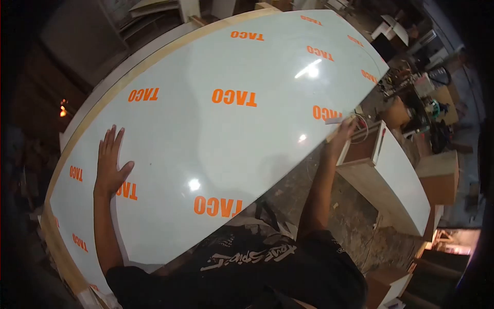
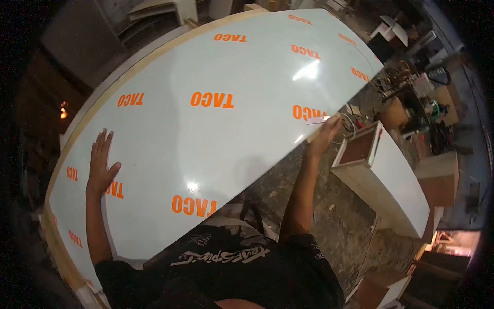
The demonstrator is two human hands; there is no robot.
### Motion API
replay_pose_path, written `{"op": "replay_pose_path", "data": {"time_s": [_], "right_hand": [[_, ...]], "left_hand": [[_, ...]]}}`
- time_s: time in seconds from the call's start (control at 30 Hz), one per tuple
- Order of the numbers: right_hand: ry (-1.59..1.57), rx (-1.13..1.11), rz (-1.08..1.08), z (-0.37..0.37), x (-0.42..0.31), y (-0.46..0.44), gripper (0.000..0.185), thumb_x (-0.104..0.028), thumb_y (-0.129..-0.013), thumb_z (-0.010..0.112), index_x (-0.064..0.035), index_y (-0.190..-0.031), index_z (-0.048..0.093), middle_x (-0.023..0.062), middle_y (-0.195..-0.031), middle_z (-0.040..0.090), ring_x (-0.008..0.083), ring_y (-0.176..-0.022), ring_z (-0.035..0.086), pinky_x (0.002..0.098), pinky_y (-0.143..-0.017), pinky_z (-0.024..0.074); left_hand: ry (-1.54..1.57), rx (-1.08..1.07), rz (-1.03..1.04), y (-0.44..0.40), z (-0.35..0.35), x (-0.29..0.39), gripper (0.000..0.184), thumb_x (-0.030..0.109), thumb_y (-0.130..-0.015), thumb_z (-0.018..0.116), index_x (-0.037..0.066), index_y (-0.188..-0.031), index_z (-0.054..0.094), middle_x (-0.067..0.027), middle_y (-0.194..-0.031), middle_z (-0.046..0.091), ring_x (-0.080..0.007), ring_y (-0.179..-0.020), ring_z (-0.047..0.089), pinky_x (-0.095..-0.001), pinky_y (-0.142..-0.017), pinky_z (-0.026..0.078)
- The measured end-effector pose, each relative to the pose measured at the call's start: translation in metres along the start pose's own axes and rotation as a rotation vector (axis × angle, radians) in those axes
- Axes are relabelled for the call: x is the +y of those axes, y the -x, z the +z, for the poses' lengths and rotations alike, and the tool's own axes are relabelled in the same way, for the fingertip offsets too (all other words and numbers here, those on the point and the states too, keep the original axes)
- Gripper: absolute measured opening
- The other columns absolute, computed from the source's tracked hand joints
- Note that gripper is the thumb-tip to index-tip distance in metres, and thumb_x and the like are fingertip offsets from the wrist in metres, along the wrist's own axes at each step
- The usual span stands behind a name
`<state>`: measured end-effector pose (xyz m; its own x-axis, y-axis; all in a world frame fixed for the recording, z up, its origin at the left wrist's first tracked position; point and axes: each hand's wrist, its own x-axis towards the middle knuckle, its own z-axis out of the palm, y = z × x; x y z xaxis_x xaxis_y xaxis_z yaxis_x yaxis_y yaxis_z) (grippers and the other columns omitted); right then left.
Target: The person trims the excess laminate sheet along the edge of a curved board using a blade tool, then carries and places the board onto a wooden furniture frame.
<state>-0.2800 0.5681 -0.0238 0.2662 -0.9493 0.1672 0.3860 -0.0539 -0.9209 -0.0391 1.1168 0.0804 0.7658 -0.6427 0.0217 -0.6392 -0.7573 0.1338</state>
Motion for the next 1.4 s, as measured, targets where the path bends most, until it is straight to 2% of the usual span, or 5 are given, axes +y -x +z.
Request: {"op": "replay_pose_path", "data": {"time_s": [0.3,0.67,0.8,0.9,1.4], "right_hand": [[-0.014,-0.017,-0.070,0.010,0.014,0.062,0.065,-0.034,-0.104,0.050,-0.0083,-0.158,0.023,0.0183,-0.152,0.040,0.0285,-0.138,0.044,0.0419,-0.113,0.0372],[-0.082,0.024,-0.029,0.057,-0.013,0.209,0.063,-0.029,-0.106,0.050,-0.0021,-0.156,0.022,0.0174,-0.149,0.041,0.0317,-0.138,0.041,0.0468,-0.113,0.0349],[0.341,0.149,-0.177,0.039,0.008,0.205,0.058,-0.031,-0.108,0.050,0.0013,-0.153,0.032,0.0171,-0.152,0.038,0.0287,-0.140,0.037,0.0417,-0.117,0.0273],[0.006,0.096,-0.085,0.057,-0.012,0.207,0.063,-0.031,-0.105,0.052,0.0037,-0.153,0.030,0.0183,-0.153,0.038,0.0269,-0.142,0.035,0.0392,-0.119,0.0270],[0.181,0.016,-0.140,0.035,0.004,0.168,0.077,-0.039,-0.104,0.050,0.0003,-0.160,0.014,0.0224,-0.154,0.034,0.0316,-0.140,0.038,0.0416,-0.118,0.0267]], "left_hand": [[0.023,0.086,0.057,0.004,0.012,-0.013,0.085,0.032,-0.084,0.069,0.016,-0.159,0.033,-0.0153,-0.167,0.025,-0.0359,-0.155,0.019,-0.0527,-0.126,0.010],[0.007,0.109,0.082,0.008,0.013,-0.025,0.082,0.045,-0.089,0.067,0.010,-0.157,0.036,-0.0204,-0.163,0.030,-0.0385,-0.153,0.023,-0.0520,-0.125,0.013],[0.094,0.137,0.165,0.006,0.017,-0.025,0.073,0.037,-0.093,0.063,0.006,-0.154,0.039,-0.0230,-0.161,0.033,-0.0386,-0.151,0.026,-0.0513,-0.123,0.016],[0.069,0.101,0.093,0.000,0.025,-0.034,0.073,0.037,-0.093,0.061,0.011,-0.157,0.037,-0.0171,-0.164,0.030,-0.0356,-0.154,0.020,-0.0513,-0.125,0.013],[-0.001,0.182,0.113,-0.003,0.040,-0.040,0.066,0.042,-0.099,0.055,0.012,-0.156,0.040,-0.0158,-0.161,0.036,-0.0328,-0.152,0.028,-0.0495,-0.125,0.022]]}}
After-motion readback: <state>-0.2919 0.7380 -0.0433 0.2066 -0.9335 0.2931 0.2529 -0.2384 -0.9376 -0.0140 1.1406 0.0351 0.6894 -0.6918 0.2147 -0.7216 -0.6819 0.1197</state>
